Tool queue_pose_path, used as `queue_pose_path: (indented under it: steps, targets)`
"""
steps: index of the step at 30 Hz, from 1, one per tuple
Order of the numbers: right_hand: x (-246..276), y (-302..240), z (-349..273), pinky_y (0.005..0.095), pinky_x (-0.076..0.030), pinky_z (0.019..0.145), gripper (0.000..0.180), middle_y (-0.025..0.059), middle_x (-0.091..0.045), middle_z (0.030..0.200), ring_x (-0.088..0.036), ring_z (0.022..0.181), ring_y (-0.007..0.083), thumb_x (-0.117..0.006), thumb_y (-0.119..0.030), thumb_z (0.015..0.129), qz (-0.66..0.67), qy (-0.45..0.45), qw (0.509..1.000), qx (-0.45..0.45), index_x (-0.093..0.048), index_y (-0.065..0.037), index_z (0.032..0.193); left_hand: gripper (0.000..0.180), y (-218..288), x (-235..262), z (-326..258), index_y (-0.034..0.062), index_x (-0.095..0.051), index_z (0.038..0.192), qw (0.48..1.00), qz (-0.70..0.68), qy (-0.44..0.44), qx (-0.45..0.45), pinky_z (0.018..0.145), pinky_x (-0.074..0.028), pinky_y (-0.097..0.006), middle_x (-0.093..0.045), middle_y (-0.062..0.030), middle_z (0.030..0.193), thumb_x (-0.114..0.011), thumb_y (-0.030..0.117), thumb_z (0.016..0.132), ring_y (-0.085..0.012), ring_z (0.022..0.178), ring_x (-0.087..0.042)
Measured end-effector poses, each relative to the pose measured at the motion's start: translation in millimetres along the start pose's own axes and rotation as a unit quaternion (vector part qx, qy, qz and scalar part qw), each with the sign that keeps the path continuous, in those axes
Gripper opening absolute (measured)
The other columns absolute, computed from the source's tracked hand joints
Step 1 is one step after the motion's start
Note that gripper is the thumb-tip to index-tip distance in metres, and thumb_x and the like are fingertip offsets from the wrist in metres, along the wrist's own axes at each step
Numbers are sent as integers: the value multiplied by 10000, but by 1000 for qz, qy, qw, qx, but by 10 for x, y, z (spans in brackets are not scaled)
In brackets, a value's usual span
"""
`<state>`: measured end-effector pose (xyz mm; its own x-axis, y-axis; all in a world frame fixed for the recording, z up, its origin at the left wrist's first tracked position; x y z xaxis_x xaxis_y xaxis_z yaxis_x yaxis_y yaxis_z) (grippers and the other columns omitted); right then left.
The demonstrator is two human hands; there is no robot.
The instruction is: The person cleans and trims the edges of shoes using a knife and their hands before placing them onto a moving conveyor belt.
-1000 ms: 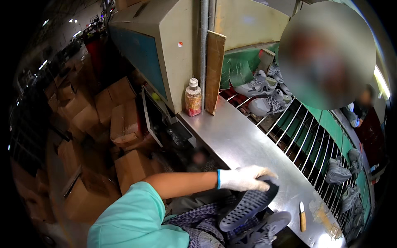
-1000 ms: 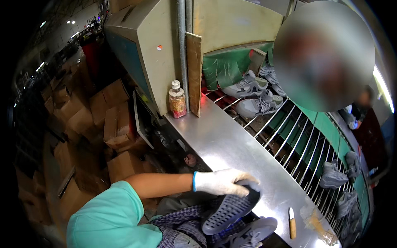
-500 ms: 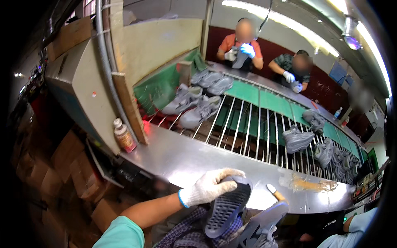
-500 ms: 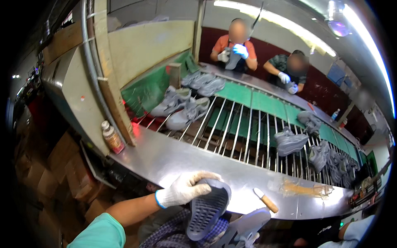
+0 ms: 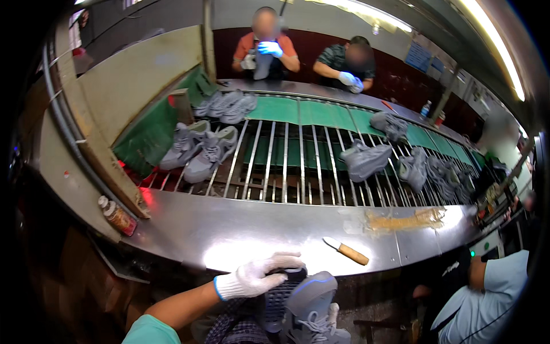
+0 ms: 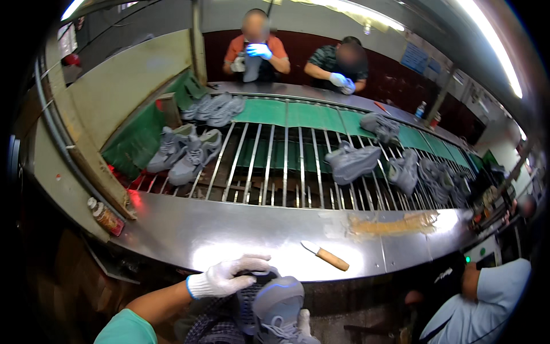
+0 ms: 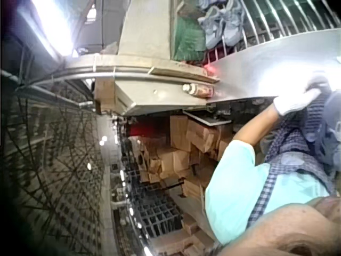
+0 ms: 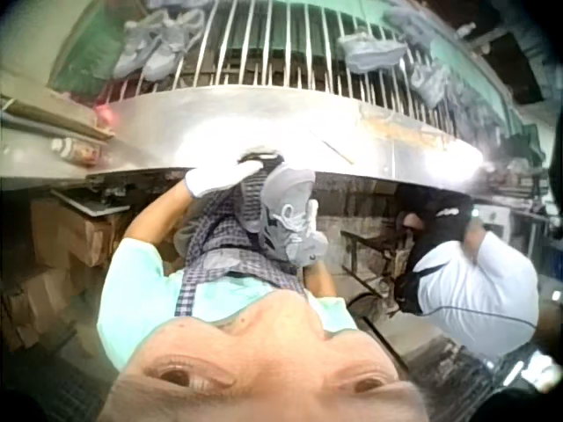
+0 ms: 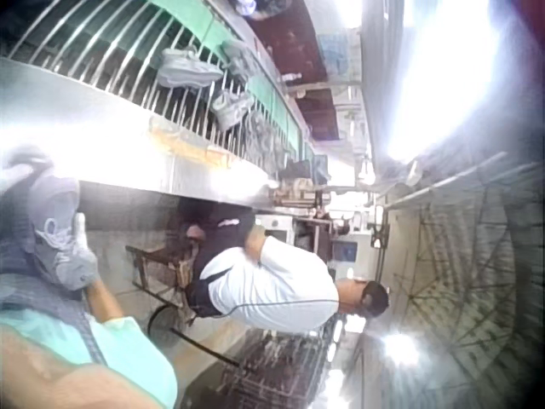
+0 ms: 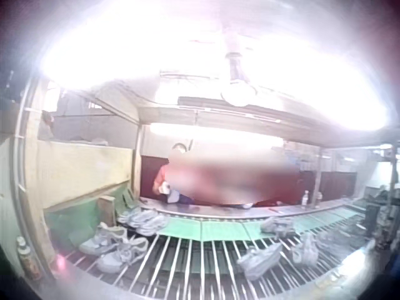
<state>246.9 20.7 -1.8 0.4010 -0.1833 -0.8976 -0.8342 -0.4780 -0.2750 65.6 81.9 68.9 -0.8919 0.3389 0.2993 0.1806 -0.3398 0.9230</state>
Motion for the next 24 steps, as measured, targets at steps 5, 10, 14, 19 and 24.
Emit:
queue_pose_path:
  steps: [5, 10, 14, 19, 24]
  targets:
    - [-108, 89, -89, 494, -502, 1176, 710, 228, -523, 1585, -577, 1418, 332, -579, -460, 1085, 32, -18, 999, 9, -422, -36, 1632, 476, -46, -6, -34, -39, -527, 1542, 993, -98, 50, 28, 1201, -474, -392, -626, -212, 1506, -600, 121, 1100, -271, 1367, -632]
    - [399, 258, -197, 504, -384, 1288, 916, 212, -386, 1710, -448, 1537, 371, -313, -733, 1102, -166, -9, 960, -224, -276, -53, 1714, 433, 49, 87, -177, -42, -560, 1522, 989, -31, 101, 102, 1183, -490, -382, -683, -191, 1438, -553, 140, 1129, -272, 1350, -648]
    - [468, 229, -181, 492, -431, 1249, 911, 219, -449, 1653, -507, 1480, 353, -337, -724, 1102, -216, -40, 954, -203, -322, -20, 1680, 429, 137, -67, -226, -48, -561, 1523, 985, -92, 106, 102, 1195, -490, -400, -648, -196, 1494, -543, 121, 1129, -278, 1384, -630]
    - [615, 167, -308, 478, -490, 1201, 909, 228, -529, 1582, -582, 1408, 329, -368, -713, 1101, -256, -47, 948, -183, -379, 22, 1637, 466, 271, -148, -203, -64, -528, 1550, 991, -57, 37, 114, 1258, -414, -428, -576, -214, 1576, -499, 87, 1111, -302, 1466, -551]
    - [651, 187, -265, 444, -552, 1134, 903, 221, -628, 1478, -663, 1309, 290, -390, -704, 1102, -293, -54, 941, -158, -455, 60, 1579, 456, 295, -76, -227, -77, -548, 1525, 991, -46, 43, 122, 1261, -409, -432, -586, -222, 1565, -505, 51, 1089, -308, 1465, -555]
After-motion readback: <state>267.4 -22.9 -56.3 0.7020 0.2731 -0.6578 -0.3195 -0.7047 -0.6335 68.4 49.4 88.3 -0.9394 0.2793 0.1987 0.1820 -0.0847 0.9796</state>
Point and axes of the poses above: each hand's wrist, its own z-axis towards the middle knuckle, its own x-axis out of the back of the hand, y = z × x, the point moved 8 cm from there along z, towards the middle knuckle
